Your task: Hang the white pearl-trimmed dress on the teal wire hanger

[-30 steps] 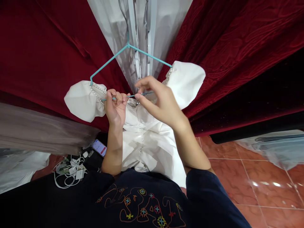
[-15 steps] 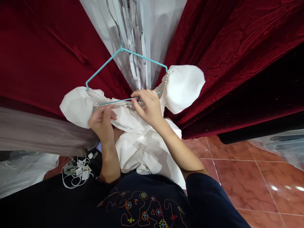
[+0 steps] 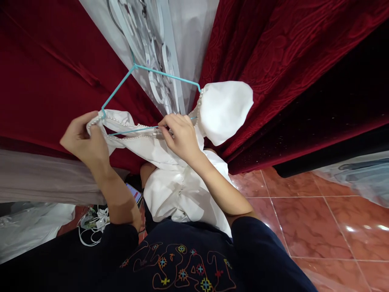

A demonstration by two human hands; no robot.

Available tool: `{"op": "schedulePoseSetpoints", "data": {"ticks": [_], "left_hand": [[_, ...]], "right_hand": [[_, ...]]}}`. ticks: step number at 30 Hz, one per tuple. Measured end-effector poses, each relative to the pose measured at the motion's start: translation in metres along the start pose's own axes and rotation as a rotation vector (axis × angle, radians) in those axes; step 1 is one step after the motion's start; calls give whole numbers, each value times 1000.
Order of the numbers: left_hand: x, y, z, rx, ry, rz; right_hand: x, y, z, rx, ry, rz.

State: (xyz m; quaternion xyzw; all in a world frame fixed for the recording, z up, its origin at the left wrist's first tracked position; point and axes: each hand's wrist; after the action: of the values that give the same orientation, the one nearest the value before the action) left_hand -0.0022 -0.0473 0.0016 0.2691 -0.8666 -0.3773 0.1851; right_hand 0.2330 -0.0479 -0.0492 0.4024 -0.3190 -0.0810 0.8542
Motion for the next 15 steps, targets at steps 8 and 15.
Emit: {"op": "schedulePoseSetpoints", "data": {"ticks": [8, 15], "left_hand": [[36, 28, 32, -152, 107, -327], [47, -42, 64, -147, 257, -123]], "right_hand": [[1, 4, -3, -50, 61, 32], [-7, 3, -1, -53, 82, -6]]}}
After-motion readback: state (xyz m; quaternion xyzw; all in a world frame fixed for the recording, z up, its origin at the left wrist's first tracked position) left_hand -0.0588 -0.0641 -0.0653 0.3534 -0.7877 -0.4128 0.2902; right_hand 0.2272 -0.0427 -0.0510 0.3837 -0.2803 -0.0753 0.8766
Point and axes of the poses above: each hand's wrist, its own y-axis towards the middle knuckle, its own x-axis out of the back of the hand, z = x × y, and after that the axes turned 5 degrees about -y, right-handed
